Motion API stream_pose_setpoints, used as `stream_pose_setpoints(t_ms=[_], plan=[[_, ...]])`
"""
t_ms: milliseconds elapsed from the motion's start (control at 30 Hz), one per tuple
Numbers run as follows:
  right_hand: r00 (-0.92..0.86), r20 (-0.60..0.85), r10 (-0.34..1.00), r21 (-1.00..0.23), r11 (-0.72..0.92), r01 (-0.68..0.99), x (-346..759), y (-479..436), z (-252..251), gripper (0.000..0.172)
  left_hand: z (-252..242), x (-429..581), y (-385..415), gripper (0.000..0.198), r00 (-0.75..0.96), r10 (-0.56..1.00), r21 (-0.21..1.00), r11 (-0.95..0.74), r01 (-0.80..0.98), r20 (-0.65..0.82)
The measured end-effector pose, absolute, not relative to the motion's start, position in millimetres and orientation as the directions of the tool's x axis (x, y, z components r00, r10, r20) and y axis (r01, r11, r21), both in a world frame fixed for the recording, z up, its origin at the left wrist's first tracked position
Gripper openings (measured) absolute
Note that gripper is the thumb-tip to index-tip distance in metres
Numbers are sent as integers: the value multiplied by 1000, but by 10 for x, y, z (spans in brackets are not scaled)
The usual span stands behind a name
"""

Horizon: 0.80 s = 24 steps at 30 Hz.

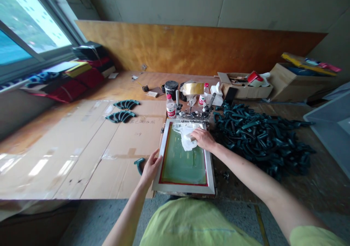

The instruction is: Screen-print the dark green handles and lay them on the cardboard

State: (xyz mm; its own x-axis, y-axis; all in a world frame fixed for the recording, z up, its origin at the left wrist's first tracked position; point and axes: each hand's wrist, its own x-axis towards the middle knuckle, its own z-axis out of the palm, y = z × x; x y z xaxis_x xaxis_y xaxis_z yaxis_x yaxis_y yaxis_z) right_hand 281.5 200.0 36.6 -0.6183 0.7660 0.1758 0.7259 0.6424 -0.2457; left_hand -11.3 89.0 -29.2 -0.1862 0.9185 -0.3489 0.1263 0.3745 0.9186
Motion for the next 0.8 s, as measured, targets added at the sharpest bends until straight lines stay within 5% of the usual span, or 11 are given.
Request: stream_pose_setpoints(t_ms=[300,500,667,800], plan=[[-632,182,753,-298,655,695,2861,1932,438,20,-140,-89,869,80,-178,906,914,401,68,-384],[-325,222,919,-319,384,867,2791,2616,826,64,451,-154,963,73,-76,917,919,384,-91,-391],[-8,247,969,-398,109,911,3319,2570,773,29,974,-50,1388,62,-170,969,963,139,-231,-181],[-86,85,993,-409,114,905,3430,2158,323,26,1364,119,1809,56,-146,989,961,-26,-274,-15]])
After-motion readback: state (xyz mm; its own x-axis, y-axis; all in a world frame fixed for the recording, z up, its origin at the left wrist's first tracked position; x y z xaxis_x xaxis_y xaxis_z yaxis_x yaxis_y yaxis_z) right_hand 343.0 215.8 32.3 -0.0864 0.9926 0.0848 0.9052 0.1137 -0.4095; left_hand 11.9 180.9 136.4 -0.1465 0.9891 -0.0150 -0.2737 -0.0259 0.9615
